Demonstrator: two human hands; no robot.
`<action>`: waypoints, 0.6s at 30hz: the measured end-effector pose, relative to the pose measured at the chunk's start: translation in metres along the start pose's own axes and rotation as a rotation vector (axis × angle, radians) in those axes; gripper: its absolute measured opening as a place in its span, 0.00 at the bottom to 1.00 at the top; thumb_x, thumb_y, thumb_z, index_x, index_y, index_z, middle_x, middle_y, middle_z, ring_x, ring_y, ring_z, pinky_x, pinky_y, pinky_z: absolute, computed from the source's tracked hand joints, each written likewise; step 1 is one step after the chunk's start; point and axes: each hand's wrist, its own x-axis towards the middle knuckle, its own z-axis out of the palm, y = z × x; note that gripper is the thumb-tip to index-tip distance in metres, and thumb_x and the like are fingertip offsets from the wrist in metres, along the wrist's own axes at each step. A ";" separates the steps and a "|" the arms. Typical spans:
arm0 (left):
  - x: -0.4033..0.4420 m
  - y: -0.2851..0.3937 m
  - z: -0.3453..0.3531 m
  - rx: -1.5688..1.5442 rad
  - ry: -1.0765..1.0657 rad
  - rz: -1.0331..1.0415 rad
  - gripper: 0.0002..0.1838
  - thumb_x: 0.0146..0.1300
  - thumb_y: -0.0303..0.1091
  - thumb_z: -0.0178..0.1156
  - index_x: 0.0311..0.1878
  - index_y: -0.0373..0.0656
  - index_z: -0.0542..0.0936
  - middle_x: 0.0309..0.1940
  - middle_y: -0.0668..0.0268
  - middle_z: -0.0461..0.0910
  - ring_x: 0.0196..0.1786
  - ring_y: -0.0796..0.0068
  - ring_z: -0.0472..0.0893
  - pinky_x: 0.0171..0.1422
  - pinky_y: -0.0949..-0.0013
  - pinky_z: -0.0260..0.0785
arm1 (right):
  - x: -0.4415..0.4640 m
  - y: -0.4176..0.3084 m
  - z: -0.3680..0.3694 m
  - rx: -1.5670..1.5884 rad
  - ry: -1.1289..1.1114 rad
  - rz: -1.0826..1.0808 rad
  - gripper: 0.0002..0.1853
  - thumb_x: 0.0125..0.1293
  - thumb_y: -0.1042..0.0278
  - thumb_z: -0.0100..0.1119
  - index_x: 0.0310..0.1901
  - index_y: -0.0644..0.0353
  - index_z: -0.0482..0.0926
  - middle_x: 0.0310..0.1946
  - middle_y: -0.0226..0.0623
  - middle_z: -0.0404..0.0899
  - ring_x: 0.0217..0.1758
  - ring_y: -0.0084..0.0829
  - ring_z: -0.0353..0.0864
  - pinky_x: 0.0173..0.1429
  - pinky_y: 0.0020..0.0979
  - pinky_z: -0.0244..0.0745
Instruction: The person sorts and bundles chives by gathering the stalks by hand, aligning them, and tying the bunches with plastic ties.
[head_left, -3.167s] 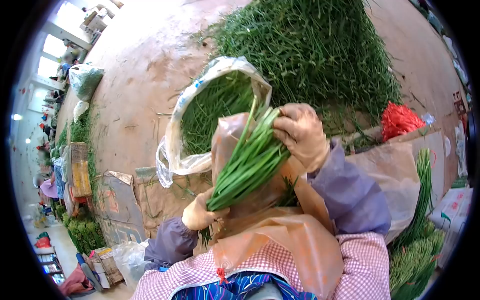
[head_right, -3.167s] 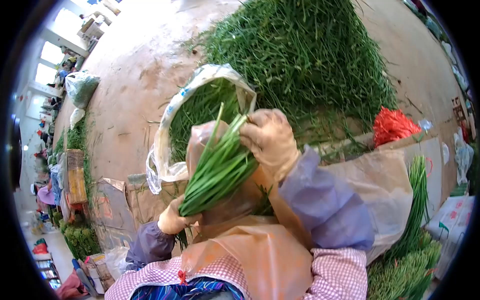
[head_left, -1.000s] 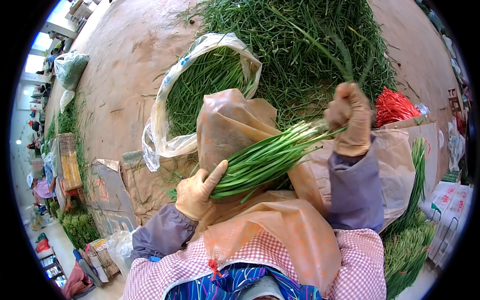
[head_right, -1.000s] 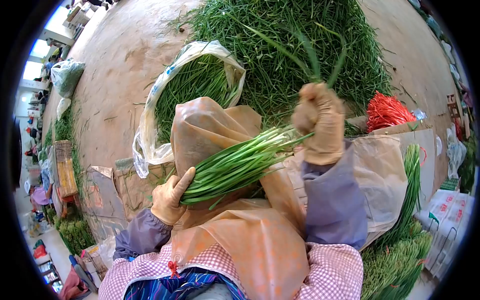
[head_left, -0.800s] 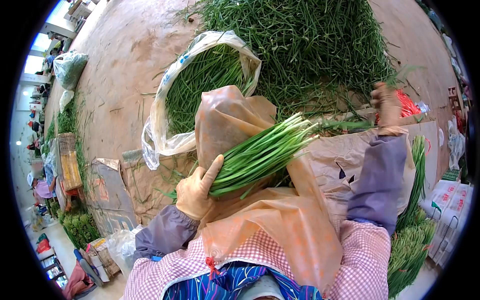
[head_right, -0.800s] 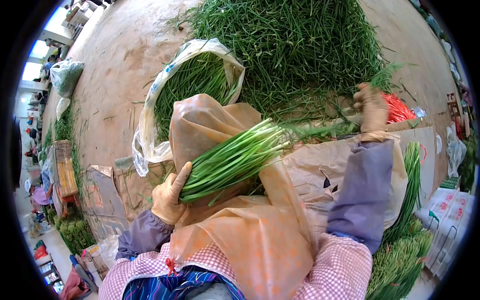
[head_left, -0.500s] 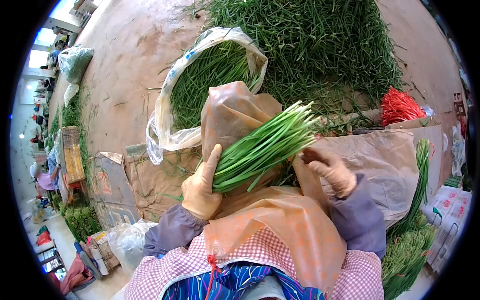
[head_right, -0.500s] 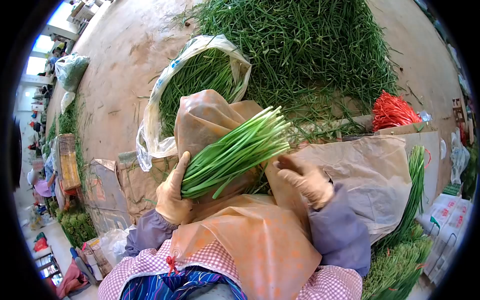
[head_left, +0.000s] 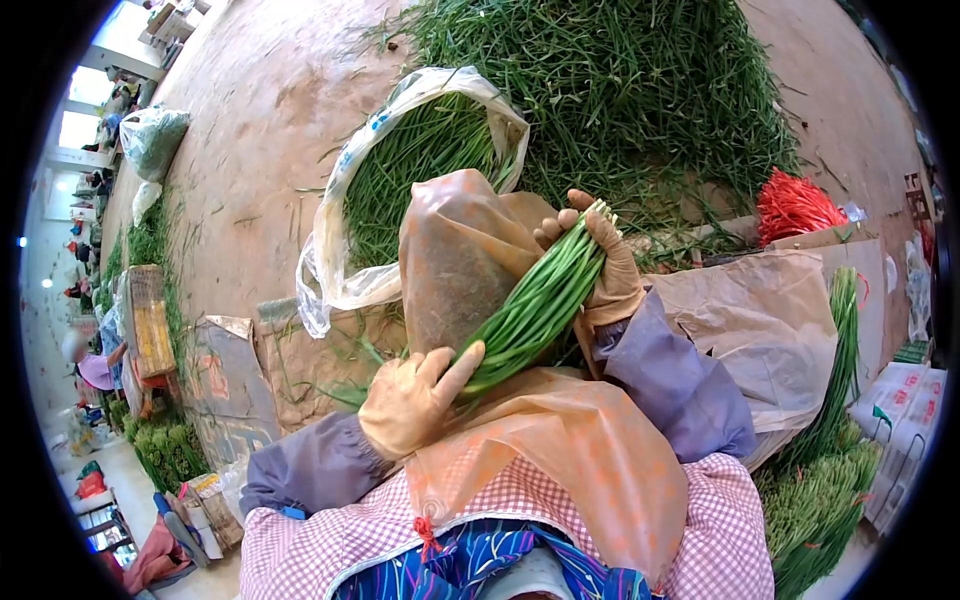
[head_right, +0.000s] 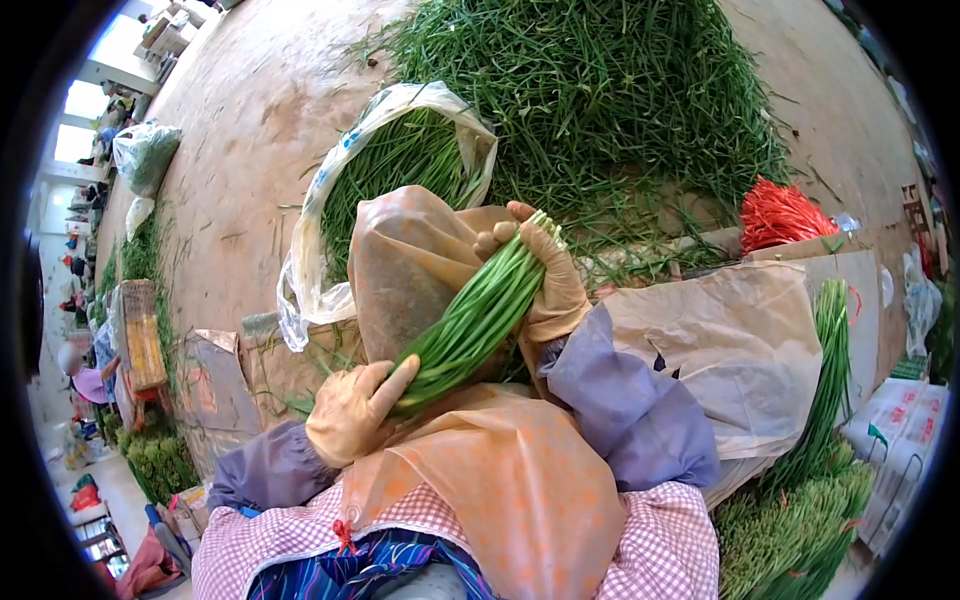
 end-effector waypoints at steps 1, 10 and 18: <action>0.001 0.002 -0.020 -0.123 -0.154 0.010 0.34 0.53 0.33 0.68 0.66 0.40 0.72 0.47 0.53 0.78 0.42 0.53 0.82 0.47 0.57 0.76 | -0.001 -0.002 -0.001 -0.013 -0.045 0.004 0.20 0.64 0.69 0.65 0.56 0.57 0.72 0.39 0.39 0.83 0.46 0.41 0.84 0.57 0.44 0.81; 0.079 -0.046 -0.082 -1.152 0.304 -0.019 0.49 0.52 0.41 0.75 0.74 0.40 0.60 0.65 0.54 0.71 0.65 0.63 0.73 0.69 0.57 0.64 | -0.028 0.006 0.042 -0.144 -0.273 0.076 0.17 0.62 0.68 0.67 0.51 0.57 0.75 0.36 0.35 0.80 0.44 0.37 0.82 0.56 0.42 0.79; 0.129 0.019 0.016 -1.680 -0.522 -0.244 0.42 0.50 0.40 0.74 0.67 0.41 0.65 0.52 0.61 0.75 0.50 0.70 0.78 0.55 0.64 0.74 | -0.041 -0.041 0.056 -0.637 -0.185 -0.078 0.17 0.68 0.60 0.61 0.54 0.58 0.75 0.42 0.40 0.82 0.45 0.32 0.82 0.54 0.32 0.78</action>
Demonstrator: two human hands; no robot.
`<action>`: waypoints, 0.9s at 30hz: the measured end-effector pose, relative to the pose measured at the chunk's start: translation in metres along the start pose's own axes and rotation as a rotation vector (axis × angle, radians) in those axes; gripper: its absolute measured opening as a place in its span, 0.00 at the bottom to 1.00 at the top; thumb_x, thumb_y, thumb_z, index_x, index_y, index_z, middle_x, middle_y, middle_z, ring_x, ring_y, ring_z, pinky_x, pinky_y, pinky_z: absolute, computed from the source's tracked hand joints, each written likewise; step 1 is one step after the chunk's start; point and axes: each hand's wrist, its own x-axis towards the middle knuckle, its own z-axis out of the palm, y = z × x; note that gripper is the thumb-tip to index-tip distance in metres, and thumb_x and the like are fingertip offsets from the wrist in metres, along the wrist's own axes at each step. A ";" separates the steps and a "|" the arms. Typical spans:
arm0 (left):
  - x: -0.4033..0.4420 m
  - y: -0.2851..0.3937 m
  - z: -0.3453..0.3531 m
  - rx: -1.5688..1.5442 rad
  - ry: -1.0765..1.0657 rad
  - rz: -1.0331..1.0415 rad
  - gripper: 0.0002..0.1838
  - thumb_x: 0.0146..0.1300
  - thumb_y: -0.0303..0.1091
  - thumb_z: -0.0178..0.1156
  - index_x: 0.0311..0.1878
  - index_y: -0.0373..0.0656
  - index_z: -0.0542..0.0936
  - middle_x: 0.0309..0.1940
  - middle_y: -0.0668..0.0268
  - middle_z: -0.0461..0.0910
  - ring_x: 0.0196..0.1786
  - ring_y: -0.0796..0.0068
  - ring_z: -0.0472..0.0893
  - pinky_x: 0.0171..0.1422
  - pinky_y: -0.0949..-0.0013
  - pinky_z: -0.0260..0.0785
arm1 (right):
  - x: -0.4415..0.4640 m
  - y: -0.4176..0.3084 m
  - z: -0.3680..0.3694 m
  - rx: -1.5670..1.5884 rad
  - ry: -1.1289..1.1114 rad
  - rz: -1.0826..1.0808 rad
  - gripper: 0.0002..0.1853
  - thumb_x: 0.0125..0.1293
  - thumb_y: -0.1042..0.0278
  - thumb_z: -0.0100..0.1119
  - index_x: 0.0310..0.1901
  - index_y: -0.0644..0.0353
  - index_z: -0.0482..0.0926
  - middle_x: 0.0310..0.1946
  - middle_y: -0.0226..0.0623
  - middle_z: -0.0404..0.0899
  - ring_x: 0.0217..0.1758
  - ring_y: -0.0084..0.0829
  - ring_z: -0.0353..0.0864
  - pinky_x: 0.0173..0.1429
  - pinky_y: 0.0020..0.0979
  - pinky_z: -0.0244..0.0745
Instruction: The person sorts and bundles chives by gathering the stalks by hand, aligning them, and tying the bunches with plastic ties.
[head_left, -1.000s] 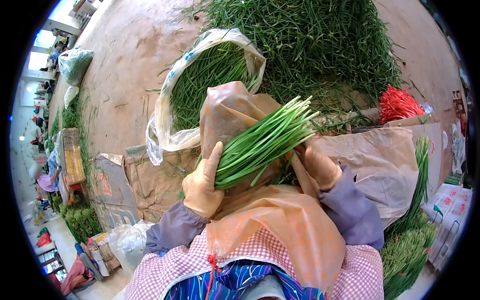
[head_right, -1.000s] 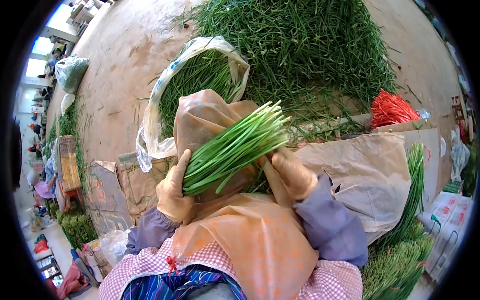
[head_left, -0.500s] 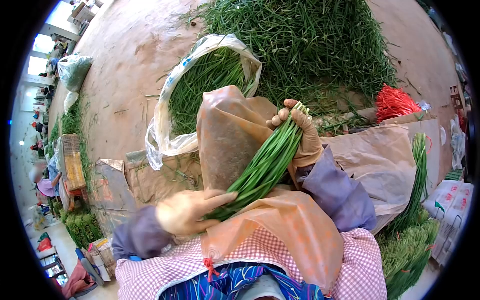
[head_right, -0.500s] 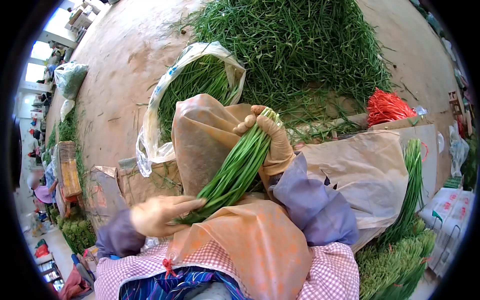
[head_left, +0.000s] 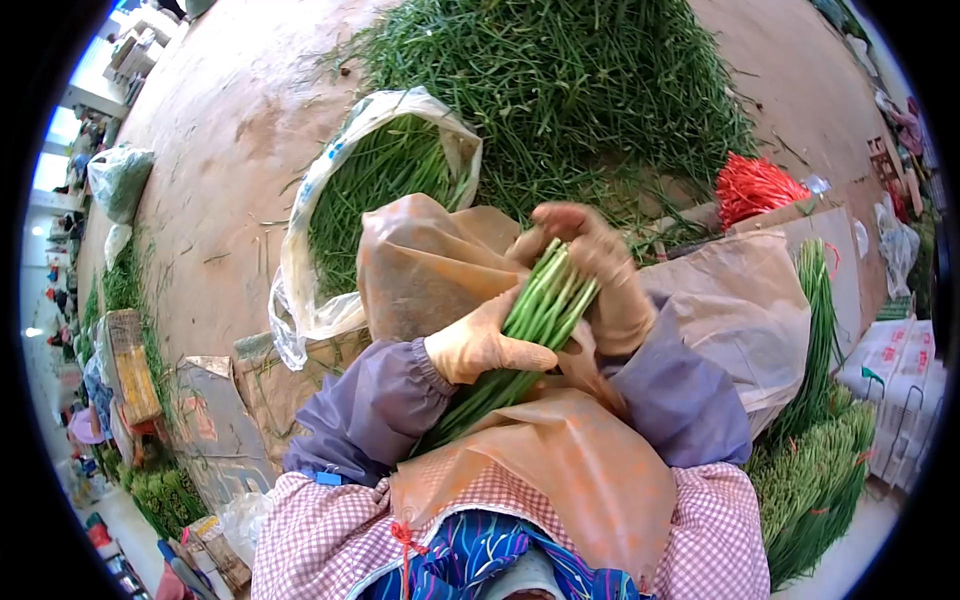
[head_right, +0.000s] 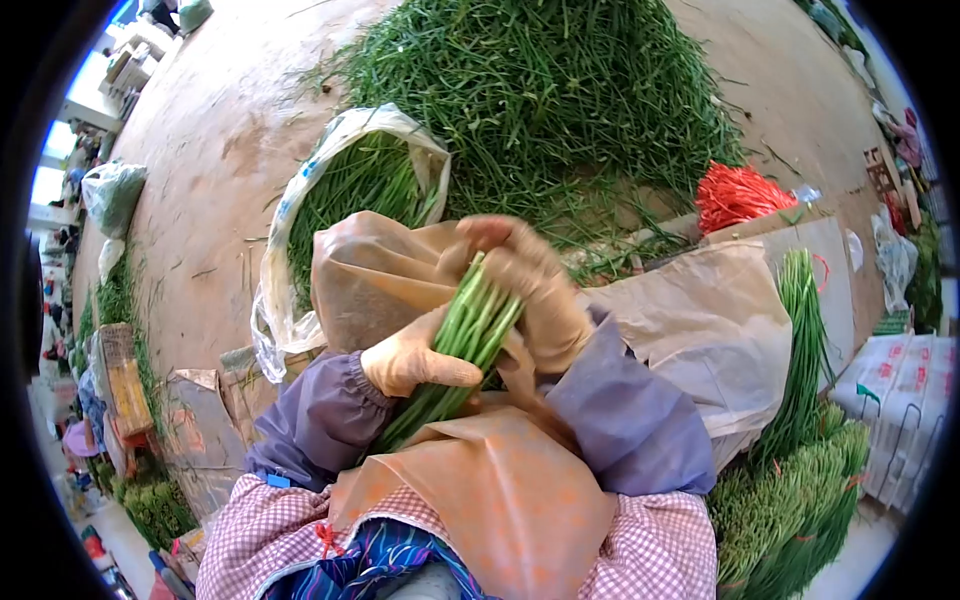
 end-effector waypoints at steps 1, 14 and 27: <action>-0.001 0.000 -0.002 -0.028 -0.010 -0.034 0.40 0.50 0.39 0.74 0.65 0.40 0.67 0.50 0.62 0.77 0.47 0.71 0.79 0.52 0.65 0.75 | 0.002 -0.013 -0.008 -0.152 0.096 -0.094 0.20 0.73 0.53 0.52 0.56 0.58 0.75 0.43 0.40 0.83 0.47 0.33 0.82 0.54 0.31 0.78; 0.004 -0.003 -0.013 0.002 0.119 -0.057 0.20 0.53 0.27 0.68 0.50 0.36 0.77 0.36 0.60 0.82 0.34 0.70 0.82 0.43 0.68 0.76 | -0.001 -0.028 -0.032 -0.470 0.279 -0.256 0.30 0.71 0.44 0.54 0.64 0.57 0.68 0.51 0.38 0.80 0.53 0.29 0.79 0.62 0.34 0.71; -0.002 -0.018 -0.015 -0.336 0.118 0.053 0.28 0.61 0.36 0.61 0.62 0.34 0.68 0.48 0.51 0.79 0.46 0.56 0.85 0.51 0.58 0.81 | -0.020 0.004 -0.009 -1.138 0.163 -0.217 0.08 0.70 0.67 0.58 0.44 0.63 0.79 0.33 0.40 0.81 0.35 0.34 0.81 0.41 0.33 0.75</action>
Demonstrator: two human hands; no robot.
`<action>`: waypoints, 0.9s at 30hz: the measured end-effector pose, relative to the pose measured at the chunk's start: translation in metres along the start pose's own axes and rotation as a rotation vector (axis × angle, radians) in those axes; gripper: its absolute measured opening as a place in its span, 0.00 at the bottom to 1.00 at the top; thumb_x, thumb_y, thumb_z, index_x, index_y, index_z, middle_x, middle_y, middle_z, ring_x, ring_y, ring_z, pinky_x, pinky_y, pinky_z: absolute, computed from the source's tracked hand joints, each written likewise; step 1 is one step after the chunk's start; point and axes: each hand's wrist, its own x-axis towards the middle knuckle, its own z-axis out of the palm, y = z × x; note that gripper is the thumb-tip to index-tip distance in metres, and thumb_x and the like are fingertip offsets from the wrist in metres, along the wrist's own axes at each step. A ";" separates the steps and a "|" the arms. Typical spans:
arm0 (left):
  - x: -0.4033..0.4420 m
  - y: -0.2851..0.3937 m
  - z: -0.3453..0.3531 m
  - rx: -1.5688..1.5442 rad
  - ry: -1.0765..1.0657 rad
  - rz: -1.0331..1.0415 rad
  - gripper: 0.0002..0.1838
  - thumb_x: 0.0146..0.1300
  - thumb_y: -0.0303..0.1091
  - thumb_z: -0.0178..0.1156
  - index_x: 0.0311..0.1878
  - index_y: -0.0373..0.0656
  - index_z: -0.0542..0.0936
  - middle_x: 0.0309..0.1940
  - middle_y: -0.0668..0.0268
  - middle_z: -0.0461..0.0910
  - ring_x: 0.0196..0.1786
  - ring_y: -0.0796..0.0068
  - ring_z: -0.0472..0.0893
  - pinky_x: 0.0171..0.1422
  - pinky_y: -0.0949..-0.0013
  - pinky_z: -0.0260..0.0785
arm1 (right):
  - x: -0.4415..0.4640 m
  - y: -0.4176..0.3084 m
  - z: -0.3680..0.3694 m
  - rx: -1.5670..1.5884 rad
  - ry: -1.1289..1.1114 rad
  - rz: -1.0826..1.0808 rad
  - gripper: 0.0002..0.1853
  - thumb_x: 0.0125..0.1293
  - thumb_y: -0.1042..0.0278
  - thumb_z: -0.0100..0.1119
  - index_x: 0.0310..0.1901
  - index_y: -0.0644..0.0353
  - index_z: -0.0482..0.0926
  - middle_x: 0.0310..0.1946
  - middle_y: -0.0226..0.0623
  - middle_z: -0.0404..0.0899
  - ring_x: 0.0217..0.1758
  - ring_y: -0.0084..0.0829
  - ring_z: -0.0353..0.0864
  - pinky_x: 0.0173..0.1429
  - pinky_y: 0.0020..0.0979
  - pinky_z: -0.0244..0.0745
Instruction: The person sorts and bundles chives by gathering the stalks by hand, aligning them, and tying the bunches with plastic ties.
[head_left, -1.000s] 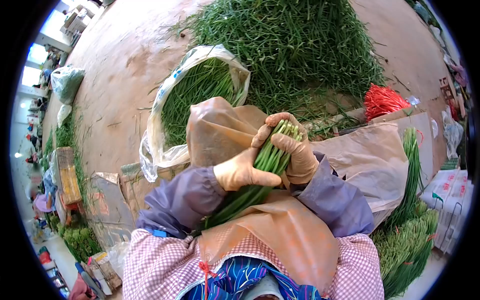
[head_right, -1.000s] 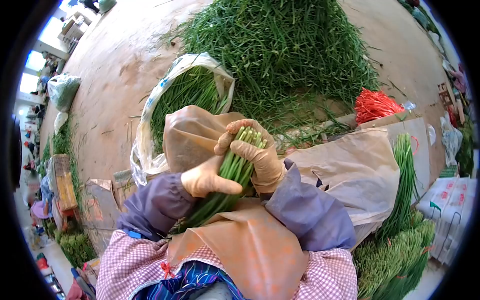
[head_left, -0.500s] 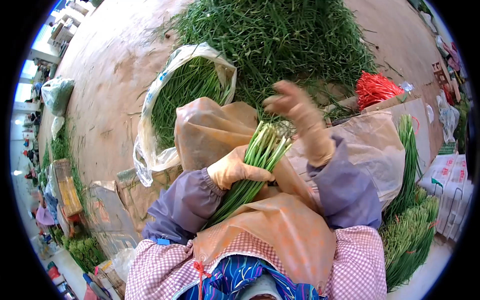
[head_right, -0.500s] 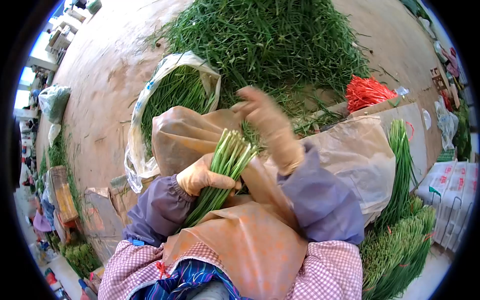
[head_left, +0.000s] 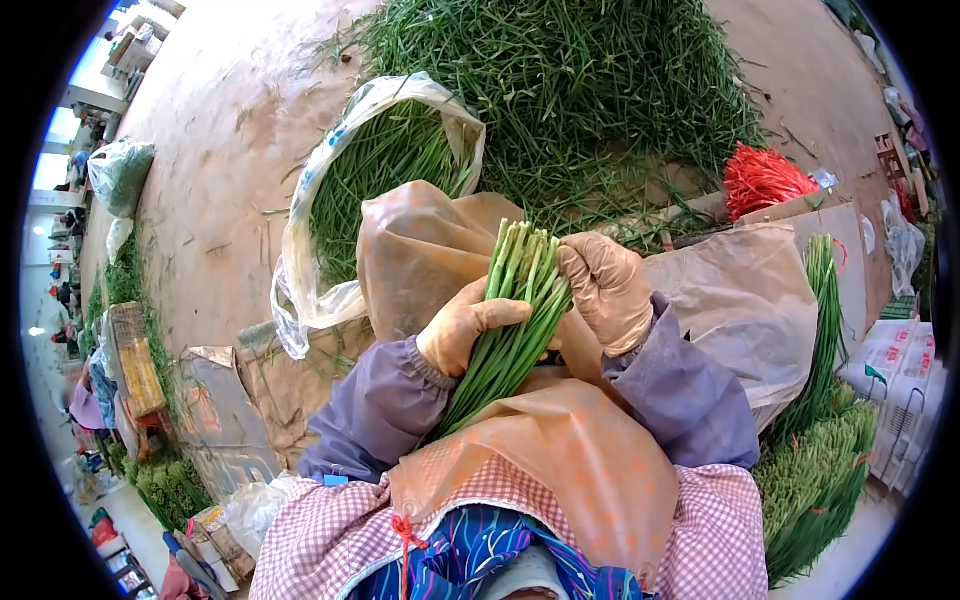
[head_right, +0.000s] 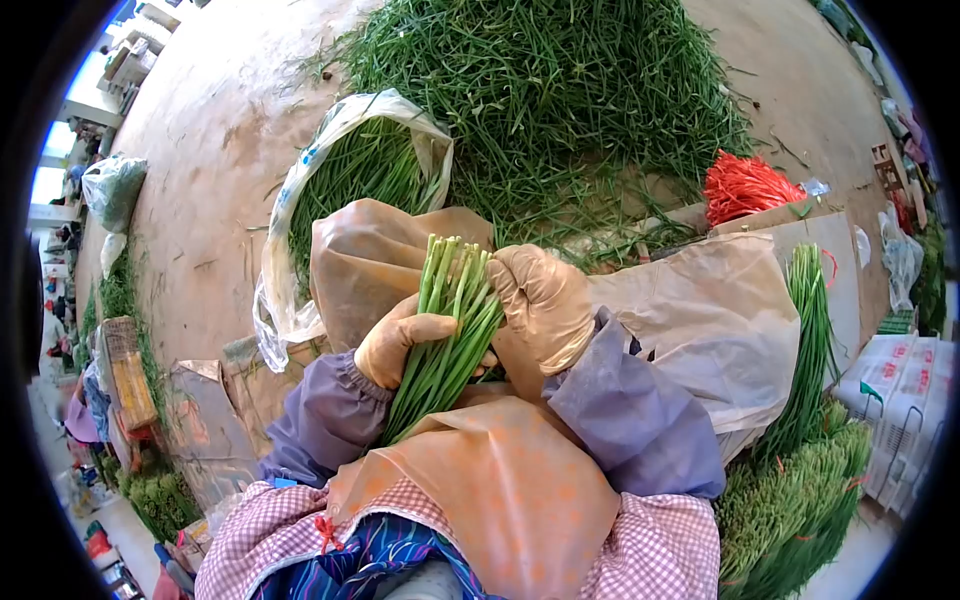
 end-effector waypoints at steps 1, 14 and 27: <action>-0.001 -0.002 -0.001 0.004 0.001 0.015 0.29 0.61 0.36 0.61 0.63 0.34 0.68 0.49 0.51 0.79 0.46 0.56 0.85 0.51 0.58 0.81 | -0.001 0.008 0.003 -0.061 0.046 -0.092 0.07 0.71 0.68 0.57 0.42 0.63 0.79 0.33 0.40 0.81 0.35 0.34 0.81 0.41 0.33 0.75; 0.005 -0.008 -0.001 -0.003 0.067 0.148 0.30 0.58 0.24 0.58 0.65 0.41 0.65 0.49 0.59 0.78 0.48 0.66 0.81 0.54 0.63 0.78 | 0.031 -0.005 0.006 -0.390 -0.197 -0.463 0.17 0.55 0.63 0.69 0.47 0.54 0.81 0.49 0.41 0.77 0.54 0.47 0.76 0.59 0.46 0.69; -0.006 -0.008 -0.015 -0.272 0.056 0.048 0.32 0.56 0.25 0.56 0.67 0.35 0.66 0.52 0.54 0.79 0.49 0.61 0.82 0.57 0.59 0.77 | 0.055 0.030 -0.054 0.215 0.636 0.209 0.04 0.69 0.74 0.58 0.44 0.61 0.78 0.36 0.32 0.83 0.32 0.24 0.81 0.35 0.28 0.79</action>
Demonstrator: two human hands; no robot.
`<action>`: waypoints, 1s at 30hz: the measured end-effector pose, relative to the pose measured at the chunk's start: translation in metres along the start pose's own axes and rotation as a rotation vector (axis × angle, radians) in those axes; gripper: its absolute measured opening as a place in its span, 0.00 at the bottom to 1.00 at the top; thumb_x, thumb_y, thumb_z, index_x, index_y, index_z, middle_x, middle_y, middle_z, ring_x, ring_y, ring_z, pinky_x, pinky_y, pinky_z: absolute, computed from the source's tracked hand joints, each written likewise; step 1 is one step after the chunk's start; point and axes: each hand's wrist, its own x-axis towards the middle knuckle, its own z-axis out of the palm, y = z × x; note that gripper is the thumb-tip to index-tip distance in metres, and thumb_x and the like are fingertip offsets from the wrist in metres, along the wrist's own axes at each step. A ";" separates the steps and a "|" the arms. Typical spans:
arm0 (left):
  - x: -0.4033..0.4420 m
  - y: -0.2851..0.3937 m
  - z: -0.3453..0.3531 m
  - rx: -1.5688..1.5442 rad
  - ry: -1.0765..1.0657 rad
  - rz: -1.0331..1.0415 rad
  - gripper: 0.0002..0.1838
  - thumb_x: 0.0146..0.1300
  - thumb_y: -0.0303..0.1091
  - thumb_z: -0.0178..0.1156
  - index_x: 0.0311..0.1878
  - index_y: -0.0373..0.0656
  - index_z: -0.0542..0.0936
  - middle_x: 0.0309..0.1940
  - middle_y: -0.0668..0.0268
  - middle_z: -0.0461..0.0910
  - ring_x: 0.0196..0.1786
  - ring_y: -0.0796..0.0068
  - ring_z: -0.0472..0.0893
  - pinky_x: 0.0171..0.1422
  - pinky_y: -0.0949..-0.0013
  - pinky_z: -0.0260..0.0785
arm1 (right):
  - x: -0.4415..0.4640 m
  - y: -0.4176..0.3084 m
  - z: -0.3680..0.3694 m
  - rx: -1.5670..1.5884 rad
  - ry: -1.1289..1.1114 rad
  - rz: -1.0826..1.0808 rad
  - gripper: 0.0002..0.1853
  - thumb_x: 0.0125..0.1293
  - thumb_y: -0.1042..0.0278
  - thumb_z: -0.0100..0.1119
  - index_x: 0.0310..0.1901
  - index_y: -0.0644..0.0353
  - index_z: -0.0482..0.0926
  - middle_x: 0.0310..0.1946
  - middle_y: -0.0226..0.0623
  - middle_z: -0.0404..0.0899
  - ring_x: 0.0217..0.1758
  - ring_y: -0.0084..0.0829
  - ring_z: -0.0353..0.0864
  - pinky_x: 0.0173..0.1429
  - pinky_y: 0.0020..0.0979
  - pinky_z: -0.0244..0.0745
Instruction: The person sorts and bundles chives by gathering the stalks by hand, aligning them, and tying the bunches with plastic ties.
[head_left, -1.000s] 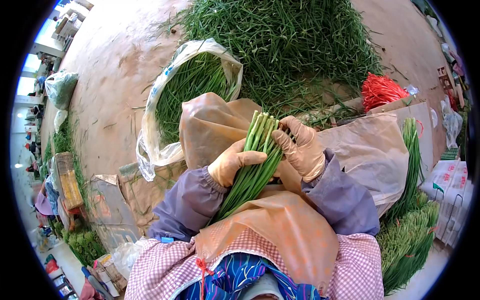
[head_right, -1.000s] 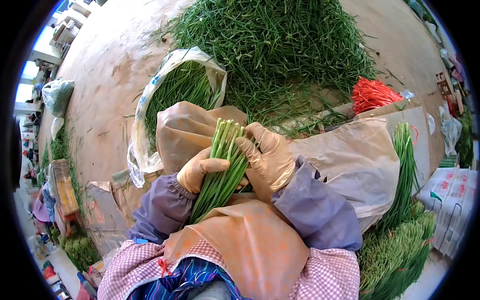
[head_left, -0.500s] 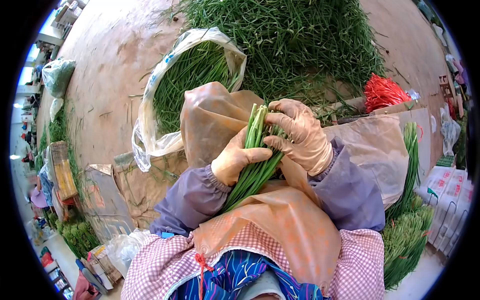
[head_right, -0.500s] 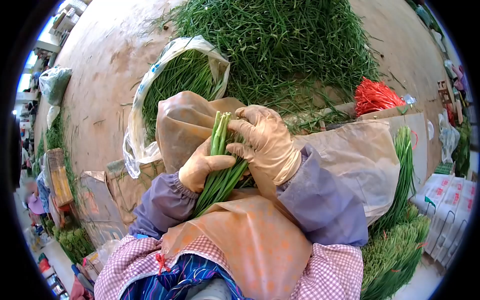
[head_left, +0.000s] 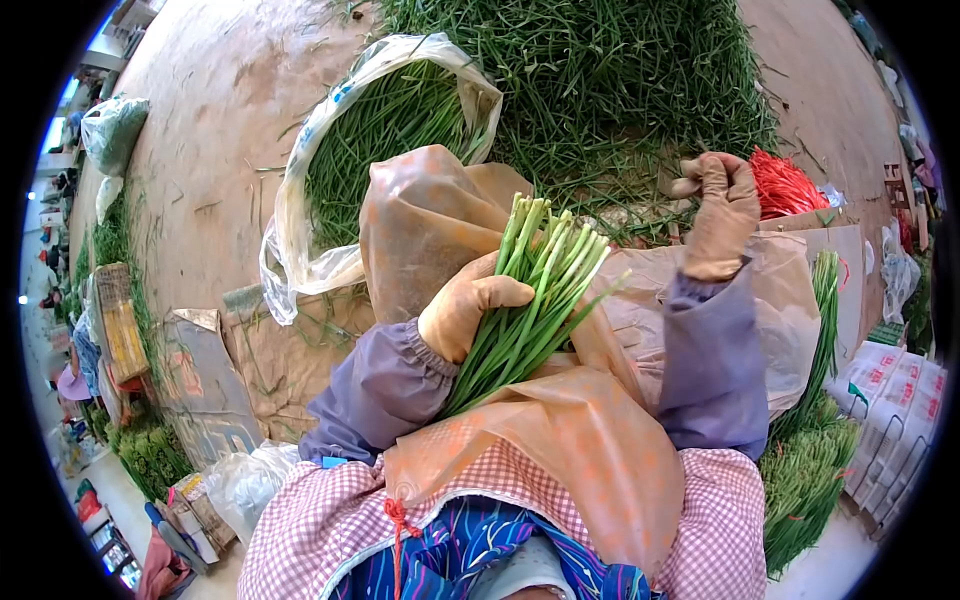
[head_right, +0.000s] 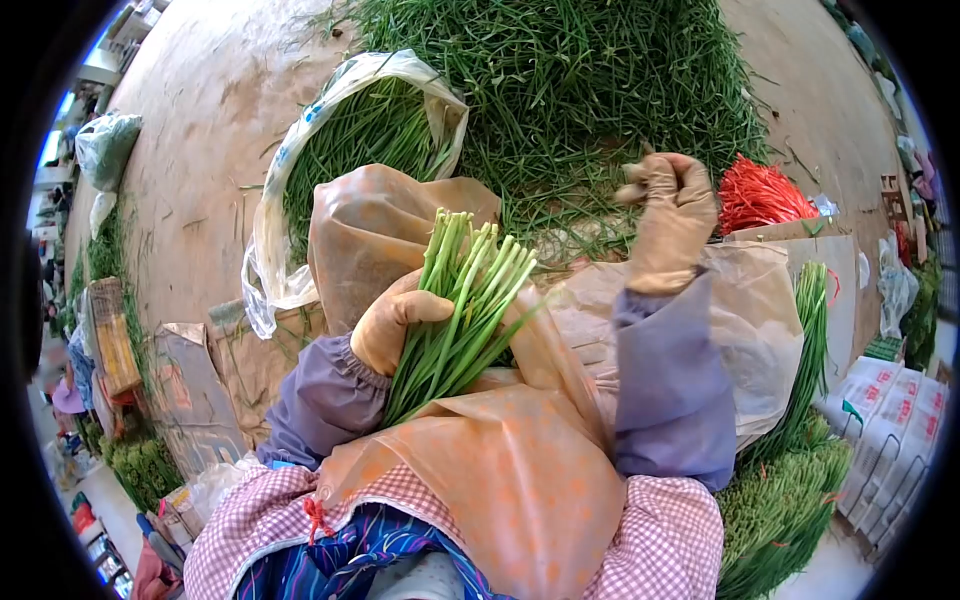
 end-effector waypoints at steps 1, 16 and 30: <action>0.000 0.000 -0.001 -0.035 -0.012 -0.009 0.30 0.57 0.24 0.56 0.66 0.35 0.66 0.51 0.55 0.79 0.48 0.62 0.82 0.55 0.61 0.78 | 0.002 0.002 -0.007 -0.157 -0.054 -0.140 0.05 0.69 0.75 0.58 0.45 0.60 0.79 0.36 0.33 0.83 0.34 0.25 0.81 0.37 0.28 0.79; -0.001 0.002 -0.002 -0.106 0.101 -0.098 0.25 0.58 0.32 0.54 0.60 0.37 0.74 0.48 0.54 0.82 0.46 0.58 0.84 0.57 0.56 0.78 | -0.087 -0.038 0.022 -0.791 -0.759 -0.930 0.14 0.53 0.58 0.69 0.42 0.43 0.83 0.57 0.38 0.76 0.66 0.45 0.70 0.77 0.54 0.43; 0.002 0.004 -0.001 0.024 -0.048 -0.062 0.32 0.56 0.34 0.59 0.66 0.36 0.68 0.55 0.55 0.78 0.52 0.63 0.82 0.60 0.61 0.76 | -0.092 -0.023 0.018 0.154 -0.768 -0.066 0.03 0.62 0.71 0.66 0.35 0.59 0.82 0.52 0.41 0.81 0.63 0.42 0.74 0.66 0.43 0.67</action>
